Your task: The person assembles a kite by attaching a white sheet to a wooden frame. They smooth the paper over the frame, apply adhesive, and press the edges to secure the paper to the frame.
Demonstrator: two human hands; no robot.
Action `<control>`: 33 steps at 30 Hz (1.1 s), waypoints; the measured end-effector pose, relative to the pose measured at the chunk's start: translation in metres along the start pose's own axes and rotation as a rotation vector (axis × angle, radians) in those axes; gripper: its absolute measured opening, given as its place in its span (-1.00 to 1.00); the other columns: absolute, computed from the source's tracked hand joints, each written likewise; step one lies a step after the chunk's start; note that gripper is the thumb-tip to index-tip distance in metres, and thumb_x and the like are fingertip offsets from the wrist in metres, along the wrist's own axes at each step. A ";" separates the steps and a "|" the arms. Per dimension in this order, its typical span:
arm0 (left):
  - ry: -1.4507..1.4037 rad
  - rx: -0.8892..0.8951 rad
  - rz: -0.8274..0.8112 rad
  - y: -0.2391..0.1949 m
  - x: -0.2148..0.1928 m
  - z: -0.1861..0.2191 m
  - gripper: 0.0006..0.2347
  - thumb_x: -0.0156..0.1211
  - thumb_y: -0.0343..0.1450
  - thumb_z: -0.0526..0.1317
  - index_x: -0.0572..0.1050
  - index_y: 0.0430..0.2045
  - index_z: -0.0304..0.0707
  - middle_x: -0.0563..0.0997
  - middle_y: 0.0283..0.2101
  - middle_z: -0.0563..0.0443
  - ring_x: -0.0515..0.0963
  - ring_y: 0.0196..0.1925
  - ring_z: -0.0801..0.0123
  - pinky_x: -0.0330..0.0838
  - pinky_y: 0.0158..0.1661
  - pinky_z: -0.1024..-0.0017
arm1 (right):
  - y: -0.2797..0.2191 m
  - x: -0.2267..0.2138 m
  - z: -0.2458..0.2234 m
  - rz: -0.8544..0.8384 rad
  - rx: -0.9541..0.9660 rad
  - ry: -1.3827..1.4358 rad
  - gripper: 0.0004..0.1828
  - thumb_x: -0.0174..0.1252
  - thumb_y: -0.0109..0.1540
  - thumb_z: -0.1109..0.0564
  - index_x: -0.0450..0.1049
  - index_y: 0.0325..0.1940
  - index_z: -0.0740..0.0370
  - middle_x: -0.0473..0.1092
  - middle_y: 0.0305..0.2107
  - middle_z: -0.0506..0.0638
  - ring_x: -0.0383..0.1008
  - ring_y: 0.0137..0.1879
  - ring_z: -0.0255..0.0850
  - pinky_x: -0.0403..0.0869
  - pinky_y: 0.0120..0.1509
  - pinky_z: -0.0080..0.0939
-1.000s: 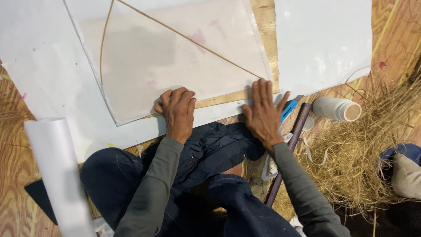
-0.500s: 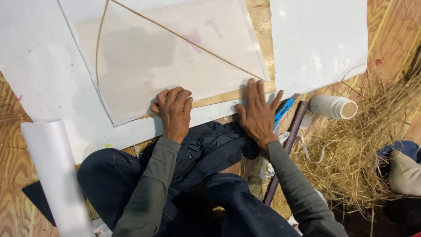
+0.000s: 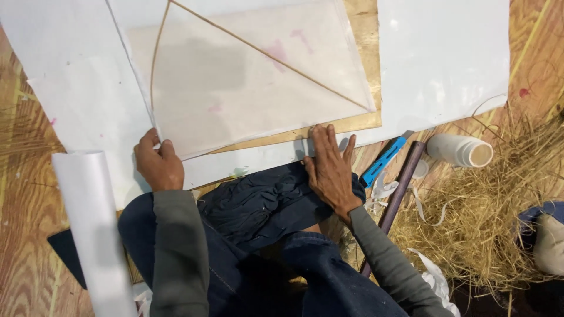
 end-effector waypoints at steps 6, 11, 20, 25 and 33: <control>-0.013 -0.034 -0.003 -0.009 0.002 0.024 -0.64 0.27 0.47 -0.41 0.51 0.18 -0.21 0.50 -0.04 0.00 0.49 -0.18 0.27 0.47 -0.18 0.41 | 0.002 0.008 -0.010 -0.020 -0.048 -0.018 -0.34 -0.08 0.45 -0.15 0.04 0.63 0.00 0.05 0.52 -0.04 -0.14 0.65 -0.04 -0.49 0.61 0.43; 0.028 0.049 0.059 -0.020 -0.001 0.048 -0.68 0.29 0.44 -0.49 0.54 0.11 -0.45 0.48 -0.03 -0.19 0.47 -0.12 0.02 0.51 -0.07 0.13 | 0.007 0.013 -0.013 -0.043 -0.091 -0.026 -0.34 -0.08 0.45 -0.15 0.05 0.63 -0.04 0.08 0.51 -0.04 -0.13 0.64 -0.04 -0.48 0.60 0.46; -0.028 0.124 0.023 -0.024 0.016 0.061 -0.76 0.28 0.46 -0.44 0.60 0.02 -0.37 0.48 -0.10 -0.12 0.47 -0.08 0.02 0.52 -0.01 0.13 | 0.011 0.016 -0.020 -0.055 -0.145 0.009 -0.38 -0.06 0.45 -0.11 0.08 0.62 -0.10 0.09 0.50 -0.09 -0.10 0.64 -0.05 -0.42 0.59 0.50; -0.059 0.339 -0.072 -0.029 0.033 0.096 -0.70 0.23 0.53 -0.33 0.54 0.17 -0.40 0.41 -0.03 -0.16 0.33 0.05 -0.06 0.29 0.14 0.04 | 0.015 0.017 -0.016 -0.042 -0.144 -0.027 -0.37 0.00 0.43 -0.07 0.11 0.61 -0.07 0.10 0.50 -0.06 -0.08 0.63 -0.03 -0.37 0.59 0.51; -0.018 0.555 -0.164 -0.050 0.035 0.145 -0.37 0.52 0.38 -0.05 0.42 0.31 -0.35 0.39 0.25 -0.18 0.25 0.22 -0.08 0.10 0.21 0.00 | 0.028 0.019 -0.020 -0.063 -0.203 -0.039 -0.37 -0.03 0.45 -0.11 0.09 0.61 -0.12 0.05 0.52 -0.09 -0.11 0.64 -0.04 -0.40 0.59 0.50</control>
Point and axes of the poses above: each hand's wrist, its own y-axis towards the middle knuckle, its own x-axis out of the palm, z = x × y, the point moved 5 cm from there along y, towards the middle knuckle
